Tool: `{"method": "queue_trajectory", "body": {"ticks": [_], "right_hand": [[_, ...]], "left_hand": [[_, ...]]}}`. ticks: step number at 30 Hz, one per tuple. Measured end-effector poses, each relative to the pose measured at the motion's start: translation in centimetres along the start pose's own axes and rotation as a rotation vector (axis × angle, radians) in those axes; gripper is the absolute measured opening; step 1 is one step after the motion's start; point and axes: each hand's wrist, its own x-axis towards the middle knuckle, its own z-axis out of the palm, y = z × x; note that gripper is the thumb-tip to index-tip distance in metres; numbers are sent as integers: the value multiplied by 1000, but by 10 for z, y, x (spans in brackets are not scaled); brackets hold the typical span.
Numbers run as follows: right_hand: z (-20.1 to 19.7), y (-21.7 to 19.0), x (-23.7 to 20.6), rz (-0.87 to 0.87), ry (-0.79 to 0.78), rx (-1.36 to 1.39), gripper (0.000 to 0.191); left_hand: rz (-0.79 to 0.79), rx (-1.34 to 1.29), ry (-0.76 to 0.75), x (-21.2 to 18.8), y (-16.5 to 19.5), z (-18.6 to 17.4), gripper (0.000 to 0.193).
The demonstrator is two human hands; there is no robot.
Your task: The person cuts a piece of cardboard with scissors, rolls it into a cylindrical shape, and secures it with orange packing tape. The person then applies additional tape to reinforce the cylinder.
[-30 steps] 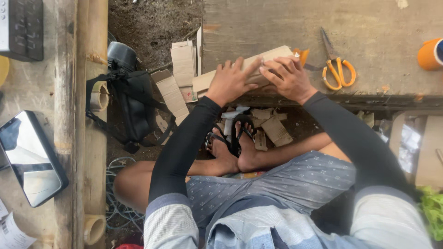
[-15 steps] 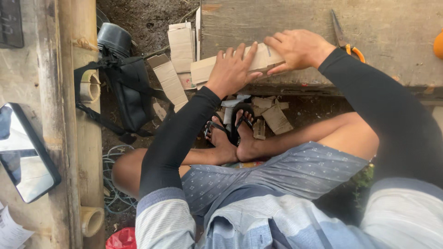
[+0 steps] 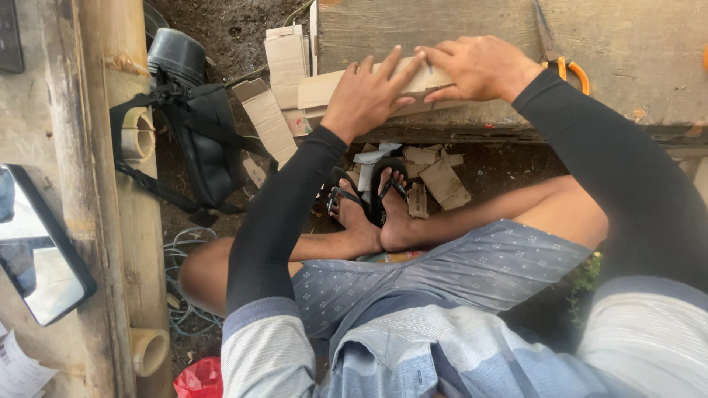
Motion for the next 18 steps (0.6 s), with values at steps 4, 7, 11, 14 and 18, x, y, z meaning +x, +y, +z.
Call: {"method": "queue_trajectory", "body": {"ticks": [4, 7, 11, 14, 18], "right_hand": [[0, -29, -14, 63, 230, -344, 79], [8, -44, -25, 100, 401, -384, 90], [30, -27, -26, 79, 410, -125, 94], [26, -9, -16, 15, 349, -115, 84], [-56, -42, -8, 48, 549, -126, 59]], "left_hand": [[-58, 89, 43, -2, 9, 15, 63], [-108, 121, 91, 0, 17, 28, 63], [-244, 173, 260, 4, 24, 33, 68], [-84, 96, 316, 4, 17, 25, 89], [-49, 142, -129, 3, 5, 11, 115]]}}
